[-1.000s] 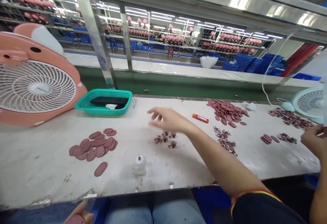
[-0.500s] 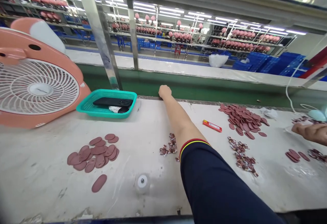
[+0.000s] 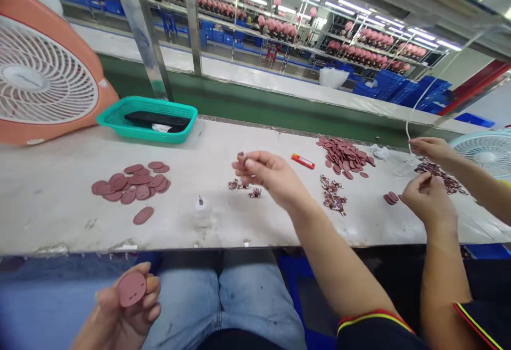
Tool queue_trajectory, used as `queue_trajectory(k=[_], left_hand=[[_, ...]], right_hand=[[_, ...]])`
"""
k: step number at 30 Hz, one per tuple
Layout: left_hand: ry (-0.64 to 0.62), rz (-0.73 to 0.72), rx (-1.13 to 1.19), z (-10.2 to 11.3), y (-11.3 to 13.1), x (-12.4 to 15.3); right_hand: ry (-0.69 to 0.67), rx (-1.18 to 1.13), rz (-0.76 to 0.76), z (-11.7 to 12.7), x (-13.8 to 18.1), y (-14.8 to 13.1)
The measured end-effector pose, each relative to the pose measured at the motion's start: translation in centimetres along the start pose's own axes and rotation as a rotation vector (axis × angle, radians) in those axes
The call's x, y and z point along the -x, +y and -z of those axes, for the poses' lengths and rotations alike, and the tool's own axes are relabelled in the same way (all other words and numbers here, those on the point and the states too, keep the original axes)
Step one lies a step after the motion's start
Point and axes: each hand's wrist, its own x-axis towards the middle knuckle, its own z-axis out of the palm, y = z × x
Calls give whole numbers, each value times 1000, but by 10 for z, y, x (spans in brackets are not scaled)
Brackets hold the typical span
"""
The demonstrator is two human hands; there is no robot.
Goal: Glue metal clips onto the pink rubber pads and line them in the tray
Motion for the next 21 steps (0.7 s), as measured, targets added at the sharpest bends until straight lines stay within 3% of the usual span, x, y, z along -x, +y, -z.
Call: queue_trajectory(k=[5,8,14,21], left_hand=[[-18,51,-80,-13,-6,27],[-80,89,-127,-11,-9,35],[-315,64,-171,2,-11,36],[-342,83,-184,6,-10,40]], right_hand=[[-156,-303,-23,-52,87,7],[-253,-227,-20,-68,114,-1],[-329,170,294,-74,126,-13],[-367,291,387,-79,124,-12]])
